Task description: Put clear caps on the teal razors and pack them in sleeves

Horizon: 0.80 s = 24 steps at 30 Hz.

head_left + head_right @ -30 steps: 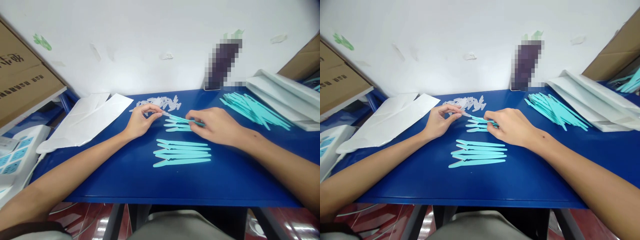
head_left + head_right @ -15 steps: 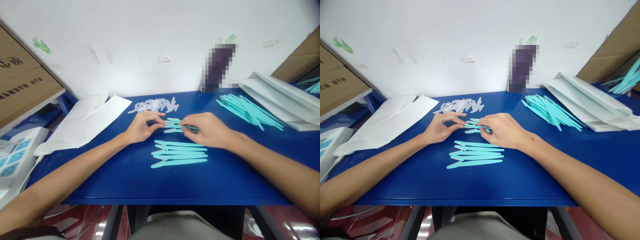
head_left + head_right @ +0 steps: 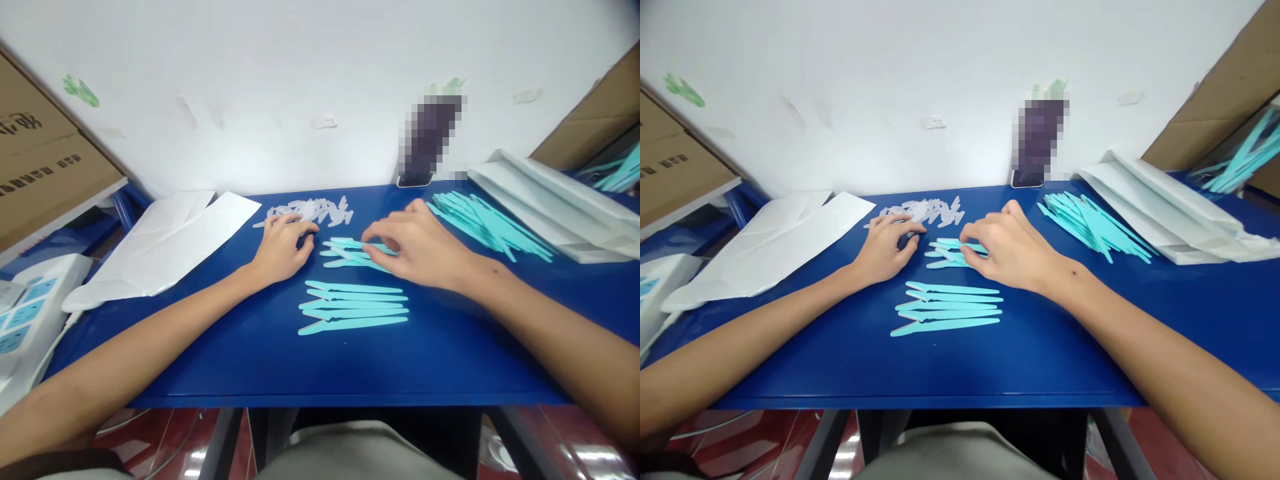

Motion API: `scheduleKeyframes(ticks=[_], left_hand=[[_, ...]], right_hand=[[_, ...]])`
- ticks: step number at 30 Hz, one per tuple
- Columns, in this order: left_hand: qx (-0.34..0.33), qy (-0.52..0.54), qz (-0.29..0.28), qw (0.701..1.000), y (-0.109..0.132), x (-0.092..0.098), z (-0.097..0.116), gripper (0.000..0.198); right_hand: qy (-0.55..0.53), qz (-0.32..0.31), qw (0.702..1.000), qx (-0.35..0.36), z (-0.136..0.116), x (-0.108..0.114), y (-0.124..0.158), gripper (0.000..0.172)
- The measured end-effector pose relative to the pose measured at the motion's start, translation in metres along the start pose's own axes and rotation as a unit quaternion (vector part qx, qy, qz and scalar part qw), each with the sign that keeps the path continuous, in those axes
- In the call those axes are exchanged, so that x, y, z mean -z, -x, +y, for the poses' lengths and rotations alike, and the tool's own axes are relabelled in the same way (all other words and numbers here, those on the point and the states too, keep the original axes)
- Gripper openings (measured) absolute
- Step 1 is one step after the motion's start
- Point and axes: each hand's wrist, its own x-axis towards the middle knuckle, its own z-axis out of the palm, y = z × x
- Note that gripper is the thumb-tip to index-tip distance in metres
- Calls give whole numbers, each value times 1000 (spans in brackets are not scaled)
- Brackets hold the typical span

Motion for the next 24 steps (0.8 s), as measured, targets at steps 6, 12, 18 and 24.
scheduleKeyframes(ticks=[6,12,18,24], left_hand=[[-82,57,-6,995,1,1,-2,33],[-86,84,-15,993,0,1,-9,47],[-57,89,-21,994,0,-1,-8,46],[-55,69,0,996,-2,-2,-6,23]], right_hand=[[-71,-132,988,24,-25,3,9,23],[-77,-198,977,27,-26,-1,8,25],[-77,-219,973,-5,-26,5,4,26],[-109,-231,964,-70,-25,10,3,16]])
